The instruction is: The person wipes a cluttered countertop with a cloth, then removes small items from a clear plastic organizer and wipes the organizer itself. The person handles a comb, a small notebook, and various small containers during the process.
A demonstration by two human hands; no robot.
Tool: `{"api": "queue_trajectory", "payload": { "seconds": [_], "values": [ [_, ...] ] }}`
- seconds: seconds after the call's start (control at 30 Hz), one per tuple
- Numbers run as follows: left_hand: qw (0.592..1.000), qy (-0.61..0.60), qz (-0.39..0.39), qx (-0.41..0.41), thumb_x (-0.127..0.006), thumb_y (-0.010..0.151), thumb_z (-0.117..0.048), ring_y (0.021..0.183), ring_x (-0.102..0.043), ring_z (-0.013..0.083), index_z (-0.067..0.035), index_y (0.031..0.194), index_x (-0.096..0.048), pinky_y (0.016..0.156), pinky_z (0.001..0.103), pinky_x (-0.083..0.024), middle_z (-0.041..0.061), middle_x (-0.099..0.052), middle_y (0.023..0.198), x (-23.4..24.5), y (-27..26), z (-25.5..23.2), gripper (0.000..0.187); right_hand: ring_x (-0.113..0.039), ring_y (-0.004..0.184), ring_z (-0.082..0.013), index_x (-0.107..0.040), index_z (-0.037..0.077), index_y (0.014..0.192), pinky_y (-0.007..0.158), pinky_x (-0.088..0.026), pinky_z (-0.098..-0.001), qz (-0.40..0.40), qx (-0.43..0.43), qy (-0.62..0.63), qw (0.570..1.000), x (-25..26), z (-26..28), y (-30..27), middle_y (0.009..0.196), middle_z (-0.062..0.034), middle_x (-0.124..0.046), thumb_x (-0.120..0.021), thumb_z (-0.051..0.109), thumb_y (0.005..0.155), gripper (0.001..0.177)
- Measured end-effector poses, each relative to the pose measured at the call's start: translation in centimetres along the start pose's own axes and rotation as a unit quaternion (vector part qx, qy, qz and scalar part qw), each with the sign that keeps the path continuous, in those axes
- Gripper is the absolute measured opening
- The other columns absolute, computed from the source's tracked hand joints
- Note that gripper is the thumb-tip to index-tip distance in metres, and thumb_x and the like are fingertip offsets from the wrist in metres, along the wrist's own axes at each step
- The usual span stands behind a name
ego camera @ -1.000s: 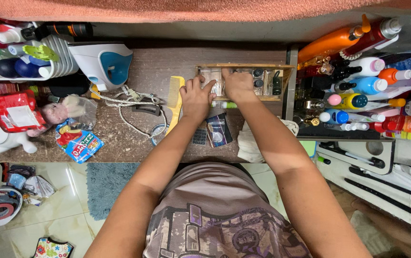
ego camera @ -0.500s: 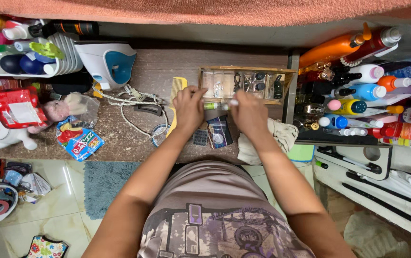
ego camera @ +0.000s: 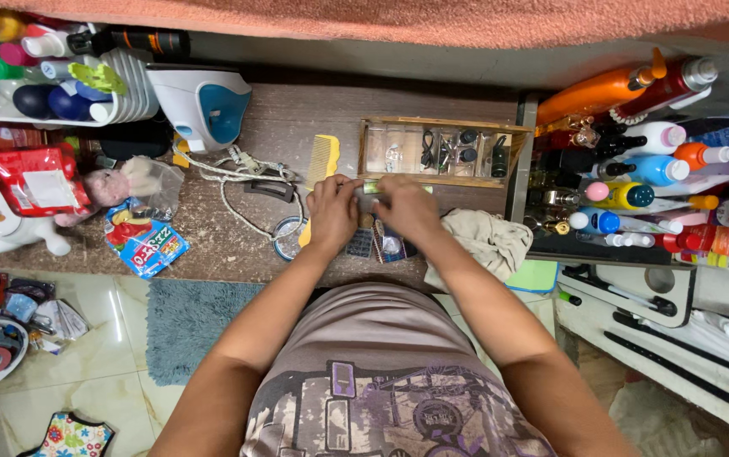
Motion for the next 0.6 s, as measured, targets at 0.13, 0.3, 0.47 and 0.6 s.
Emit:
{"api": "queue_trajectory", "payload": {
  "seconds": [0.13,0.3,0.47,0.6],
  "values": [
    [1.000,0.004,0.009,-0.014,-0.067,0.086,-0.004,0.115,-0.049,0.0279,-0.018,0.132,-0.068,0.096,0.044,-0.035,0.006,-0.056,0.119,-0.2,0.3,-0.3,0.049,-0.072,0.106,-0.0277,-0.069,0.013,0.120,0.087,-0.060,-0.0430,-0.066,-0.017,-0.022,0.997,3.1,-1.5,2.1,0.130,-0.0093,-0.069,-0.058,0.012,0.097,0.026],
    [0.999,0.024,-0.004,-0.035,-0.066,0.085,-0.004,0.115,-0.050,0.0274,-0.017,0.133,-0.066,0.098,0.045,-0.036,0.006,-0.057,0.120,-0.5,1.2,-0.6,0.049,-0.070,0.106,-0.0339,-0.063,0.000,0.129,0.086,-0.057,-0.0437,-0.065,0.121,-0.176,0.975,2.9,-1.5,5.8,0.150,-0.0147,-0.054,-0.054,0.003,0.085,0.045],
    [0.998,0.031,-0.006,-0.050,-0.066,0.087,-0.006,0.114,-0.052,0.0269,-0.019,0.134,-0.065,0.097,0.045,-0.036,0.004,-0.058,0.121,-0.9,1.8,-0.7,0.049,-0.068,0.111,-0.0362,-0.064,0.002,0.126,0.092,-0.054,-0.0462,0.045,0.094,-0.222,0.969,1.2,-2.3,8.1,0.156,-0.0139,-0.047,-0.045,0.010,0.093,0.039],
    [0.997,0.044,0.002,-0.056,-0.068,0.087,-0.010,0.114,-0.052,0.0267,-0.018,0.137,-0.064,0.096,0.046,-0.035,0.005,-0.059,0.121,-0.8,2.0,-0.7,0.051,-0.066,0.118,-0.0375,-0.063,0.007,0.134,0.099,-0.053,-0.0472,0.108,0.061,-0.219,0.968,1.6,-2.3,8.1,0.146,-0.0169,-0.055,-0.041,0.014,0.104,0.038]
  ]
}}
Point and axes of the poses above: each hand's wrist, its own y-axis towards the middle knuckle, its own x-axis out of the back of the hand, z = x × y, the point moved 6 cm from there along y, towards the middle knuckle
